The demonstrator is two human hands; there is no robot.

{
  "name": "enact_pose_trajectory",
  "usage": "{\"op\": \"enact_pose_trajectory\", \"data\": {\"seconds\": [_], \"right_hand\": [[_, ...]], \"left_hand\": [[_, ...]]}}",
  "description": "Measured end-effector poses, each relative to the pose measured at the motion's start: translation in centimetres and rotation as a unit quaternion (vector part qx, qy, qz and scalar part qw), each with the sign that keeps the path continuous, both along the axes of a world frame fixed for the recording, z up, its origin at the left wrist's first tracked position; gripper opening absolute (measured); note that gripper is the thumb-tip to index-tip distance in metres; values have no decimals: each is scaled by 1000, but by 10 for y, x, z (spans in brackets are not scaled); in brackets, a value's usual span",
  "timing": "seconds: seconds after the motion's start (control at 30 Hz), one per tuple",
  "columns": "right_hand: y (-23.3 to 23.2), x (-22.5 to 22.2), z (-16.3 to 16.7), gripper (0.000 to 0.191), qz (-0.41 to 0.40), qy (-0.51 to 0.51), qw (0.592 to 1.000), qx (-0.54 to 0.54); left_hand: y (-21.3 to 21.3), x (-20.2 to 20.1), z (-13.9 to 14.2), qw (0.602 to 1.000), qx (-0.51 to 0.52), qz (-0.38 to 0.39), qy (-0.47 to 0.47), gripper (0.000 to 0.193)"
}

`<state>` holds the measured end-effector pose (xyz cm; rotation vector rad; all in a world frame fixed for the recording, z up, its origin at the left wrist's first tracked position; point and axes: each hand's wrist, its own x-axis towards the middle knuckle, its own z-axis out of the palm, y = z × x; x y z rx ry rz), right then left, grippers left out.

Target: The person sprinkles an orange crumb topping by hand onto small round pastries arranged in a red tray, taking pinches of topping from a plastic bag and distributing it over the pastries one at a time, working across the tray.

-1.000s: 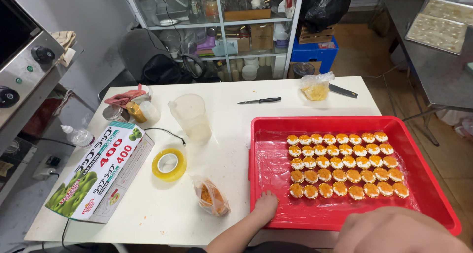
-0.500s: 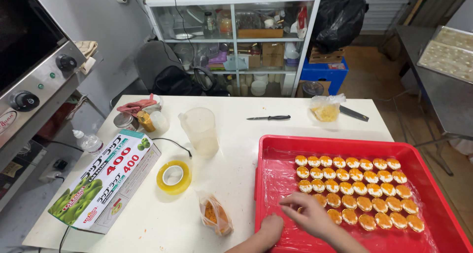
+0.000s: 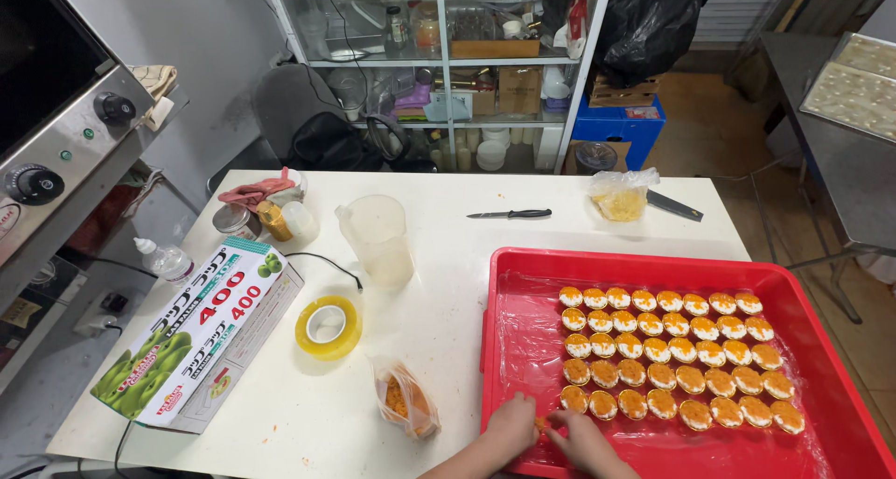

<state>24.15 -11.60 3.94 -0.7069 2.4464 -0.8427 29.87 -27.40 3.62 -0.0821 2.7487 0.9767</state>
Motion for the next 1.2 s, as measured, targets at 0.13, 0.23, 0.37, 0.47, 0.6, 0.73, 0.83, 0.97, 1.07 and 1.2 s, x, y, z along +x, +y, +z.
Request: {"op": "enact_pose_trajectory", "data": {"seconds": [0.13, 0.23, 0.37, 0.47, 0.6, 0.73, 0.83, 0.97, 1.07, 1.2], "right_hand": [[-4, 6, 2, 29, -16, -79, 997, 0], [-6, 4, 2, 27, -36, -83, 995, -35], [-9, -1, 1, 23, -69, -102, 991, -49], [-9, -1, 0, 21, -77, -111, 990, -34], [-8, 0, 0, 20, -66, -104, 992, -36], [-7, 0, 0, 18, -49, -95, 994, -35], [-6, 0, 0, 17, -47, -97, 994, -28], [-6, 0, 0, 16, -50, -94, 994, -30], [-7, 0, -1, 16, -42, -82, 995, -41], [-5, 1, -1, 18, -41, -71, 996, -33]], "left_hand": [[-2, 7, -3, 999, 41, 3, 30, 19], [-5, 8, -5, 995, 73, 15, 60, 15], [-3, 10, -5, 994, 86, 25, 62, 17], [-3, 12, -4, 995, 77, 19, 64, 19], [-2, 13, -2, 995, 68, 19, 67, 21], [0, 14, -3, 996, 63, 20, 59, 22], [0, 14, -4, 996, 59, 17, 62, 22], [0, 14, -3, 996, 55, 14, 66, 23], [0, 14, 0, 995, 53, 12, 80, 23], [1, 14, 3, 997, 44, 14, 67, 24]]}}
